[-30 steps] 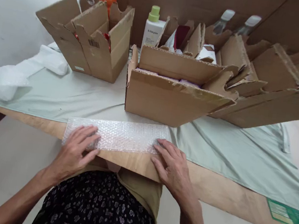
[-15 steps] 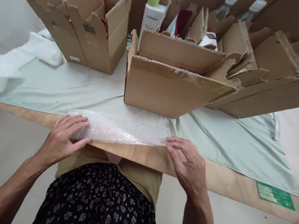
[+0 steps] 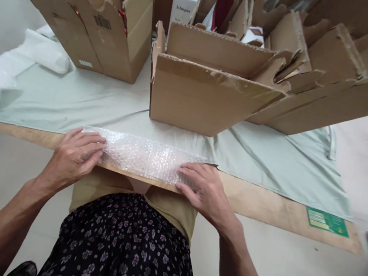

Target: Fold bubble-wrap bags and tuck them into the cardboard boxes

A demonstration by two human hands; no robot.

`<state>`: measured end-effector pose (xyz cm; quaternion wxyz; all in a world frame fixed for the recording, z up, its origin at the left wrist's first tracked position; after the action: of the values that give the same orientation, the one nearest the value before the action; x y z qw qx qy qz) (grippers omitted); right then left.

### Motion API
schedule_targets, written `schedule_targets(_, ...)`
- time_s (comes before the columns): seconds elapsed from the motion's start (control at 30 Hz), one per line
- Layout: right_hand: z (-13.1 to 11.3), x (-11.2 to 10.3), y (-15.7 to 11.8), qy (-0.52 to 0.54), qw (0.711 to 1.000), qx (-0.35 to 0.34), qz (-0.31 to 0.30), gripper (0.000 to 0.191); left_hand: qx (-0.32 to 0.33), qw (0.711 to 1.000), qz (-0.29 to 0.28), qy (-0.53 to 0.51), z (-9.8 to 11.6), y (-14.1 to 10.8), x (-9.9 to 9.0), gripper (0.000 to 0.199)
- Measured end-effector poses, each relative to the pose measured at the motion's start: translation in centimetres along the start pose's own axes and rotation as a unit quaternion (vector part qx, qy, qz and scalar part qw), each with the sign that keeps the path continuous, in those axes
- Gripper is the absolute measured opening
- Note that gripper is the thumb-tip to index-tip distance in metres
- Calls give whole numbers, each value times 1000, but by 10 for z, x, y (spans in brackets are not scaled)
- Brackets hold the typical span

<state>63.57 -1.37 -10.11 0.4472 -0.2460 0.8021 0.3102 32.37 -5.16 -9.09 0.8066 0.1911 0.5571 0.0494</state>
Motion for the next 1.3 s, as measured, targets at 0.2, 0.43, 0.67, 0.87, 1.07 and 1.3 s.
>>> schedule_targets(0.2, 2, 10, 7, -19, 1000, -2, 0, 24, -8, 999, -19, -41, 0, 20, -13, 18)
schedule_targets(0.43, -9, -2, 17, 3, 1000, 7, -8, 54, -11, 998, 4, -54, 3, 45, -20, 23)
schedule_targets(0.67, 20, -5, 17, -10, 997, 51, 53, 27, -103, 991, -18, -81, -22, 53, -20, 24)
schedule_targets(0.87, 44, -49, 1, 116, 964, 177, 160, 17, -199, 963, -112, -143, -48, 35, -9, 39)
schedule_targets(1.07, 62, -71, -4, 211, 912, 221, 274, 17, -289, 927, -63, -229, -58, 40, -18, 34)
schedule_targets(1.3, 107, -48, 5, 87, 929, 244, 263, 32, -253, 957, -38, -137, -59, 74, 13, 51)
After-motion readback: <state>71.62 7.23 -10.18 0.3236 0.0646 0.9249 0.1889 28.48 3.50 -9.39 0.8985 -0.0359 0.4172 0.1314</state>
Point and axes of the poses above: each hand's wrist, its own y-axis towards the middle knuckle, its own x-axis out of the palm, z = x × y, the point moved 9 cm from there along y, towards the middle knuckle, and after that the axes turned 6 degrees about -x, right-handed, at the moved point
